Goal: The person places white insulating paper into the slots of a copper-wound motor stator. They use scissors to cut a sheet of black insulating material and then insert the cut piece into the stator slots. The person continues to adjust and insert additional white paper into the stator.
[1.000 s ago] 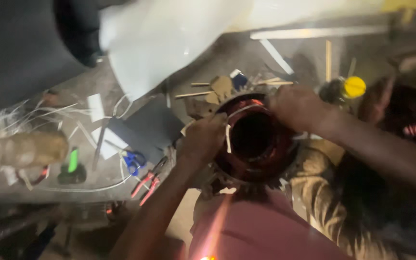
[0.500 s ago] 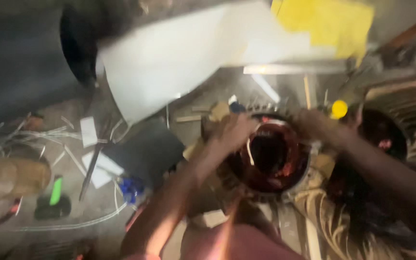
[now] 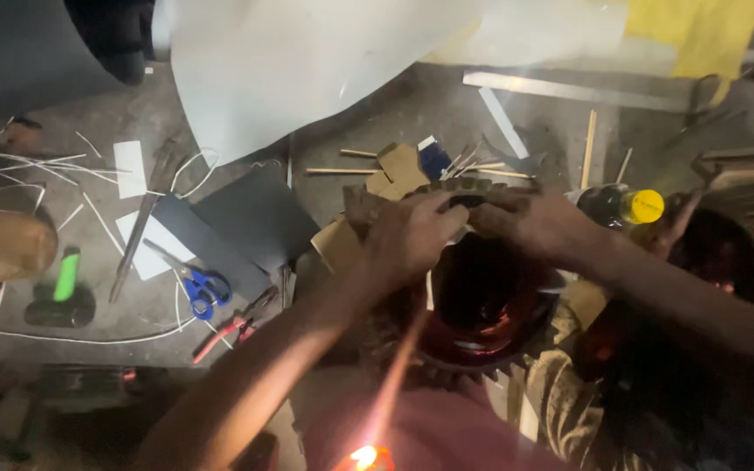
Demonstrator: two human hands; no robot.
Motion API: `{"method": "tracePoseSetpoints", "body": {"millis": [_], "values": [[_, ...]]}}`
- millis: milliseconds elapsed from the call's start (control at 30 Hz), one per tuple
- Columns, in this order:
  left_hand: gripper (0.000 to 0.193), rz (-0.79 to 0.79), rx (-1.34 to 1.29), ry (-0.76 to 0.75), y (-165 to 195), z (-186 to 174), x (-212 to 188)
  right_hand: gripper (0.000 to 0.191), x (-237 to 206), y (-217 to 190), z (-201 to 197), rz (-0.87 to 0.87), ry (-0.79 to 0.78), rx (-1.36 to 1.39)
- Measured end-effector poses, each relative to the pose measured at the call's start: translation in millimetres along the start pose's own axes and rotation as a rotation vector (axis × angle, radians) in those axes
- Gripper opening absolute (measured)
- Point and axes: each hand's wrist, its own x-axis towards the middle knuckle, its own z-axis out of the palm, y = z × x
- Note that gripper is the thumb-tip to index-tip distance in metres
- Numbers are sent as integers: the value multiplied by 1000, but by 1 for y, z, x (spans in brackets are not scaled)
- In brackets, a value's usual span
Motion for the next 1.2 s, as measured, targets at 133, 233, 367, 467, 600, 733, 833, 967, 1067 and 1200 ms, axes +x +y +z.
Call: {"method": "tracePoseSetpoints", "body": {"millis": [133,233,367,467,600,733,833,967,1067,1200], "values": [[17,-158,7,-111,24,-35,5,47,19,-10,11,-69,-59,-379],[19,-394,-55,-329,44,-46,11,47,30,-8,13,127,-789,-124],[21,-309,268,-190,20,-31,22,12,22,6,5,209,-320,-334],[17,-290,170,-81,-7,2,-13,10,-6,-4,0,356,-368,-249],[20,-293,179,-160,-15,17,-21,25,-5,-15,-3,468,-422,-216],[14,-136,185,-37,-7,-10,-6,27,5,-5,-7,343,-251,-172],[14,-81,-11,-2,-4,-15,-4,23,-18,-8,-7,530,-250,-148],[15,-207,-39,-234,-21,8,8,29,-51,-35,-3,577,6,-95],[14,8,-107,-158,-32,30,29,26,-60,-60,-6,617,118,-149],[22,343,-34,43,-29,46,58,26,-64,-74,-12,727,-22,-330]]}}
